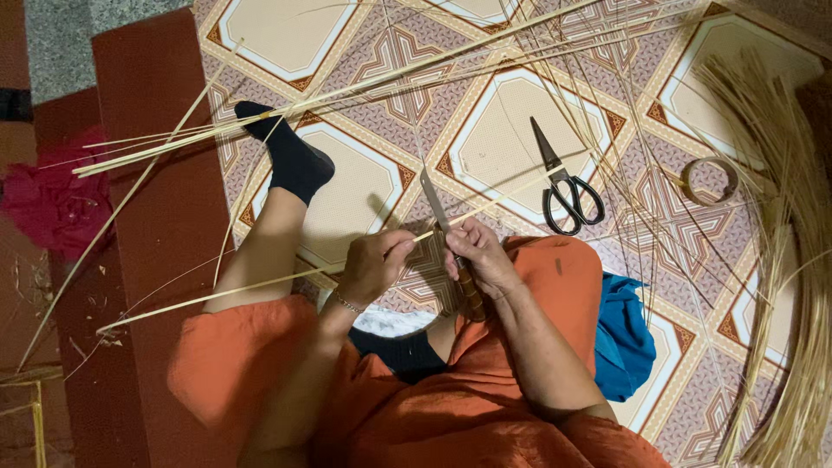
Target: The person sits on the floor and uses a knife to split long bamboo strips into thinner pieces. They hold the strips with one hand and carefully shave or split them with the knife in the other hand.
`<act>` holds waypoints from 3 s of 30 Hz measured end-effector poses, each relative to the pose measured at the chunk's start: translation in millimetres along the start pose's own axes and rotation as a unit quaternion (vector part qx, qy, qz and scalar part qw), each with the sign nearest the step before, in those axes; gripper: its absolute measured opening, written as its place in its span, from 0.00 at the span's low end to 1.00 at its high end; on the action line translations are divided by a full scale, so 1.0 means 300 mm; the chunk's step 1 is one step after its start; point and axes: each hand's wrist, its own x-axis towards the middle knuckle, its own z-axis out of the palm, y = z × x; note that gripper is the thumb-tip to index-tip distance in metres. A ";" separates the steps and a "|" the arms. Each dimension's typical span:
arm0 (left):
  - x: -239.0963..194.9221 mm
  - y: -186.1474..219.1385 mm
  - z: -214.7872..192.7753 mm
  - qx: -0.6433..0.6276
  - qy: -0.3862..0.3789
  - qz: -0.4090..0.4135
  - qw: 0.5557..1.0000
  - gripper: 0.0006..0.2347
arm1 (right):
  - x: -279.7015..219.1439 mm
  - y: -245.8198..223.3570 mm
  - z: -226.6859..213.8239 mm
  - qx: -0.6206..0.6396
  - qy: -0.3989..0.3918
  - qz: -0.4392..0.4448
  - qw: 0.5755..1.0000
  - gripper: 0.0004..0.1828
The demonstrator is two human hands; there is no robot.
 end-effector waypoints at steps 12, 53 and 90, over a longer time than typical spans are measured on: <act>-0.059 -0.049 -0.118 -0.059 -0.034 -0.067 0.995 0.08 | -0.001 -0.030 -0.023 0.005 0.039 -0.038 0.998 0.11; 0.044 -0.048 0.064 -0.011 0.015 0.074 0.997 0.06 | -0.009 -0.010 0.042 -0.052 -0.003 0.015 0.999 0.13; -0.190 -0.174 -0.318 -0.098 -0.070 -0.135 0.984 0.03 | 0.009 -0.107 -0.070 0.031 0.065 -0.082 0.994 0.07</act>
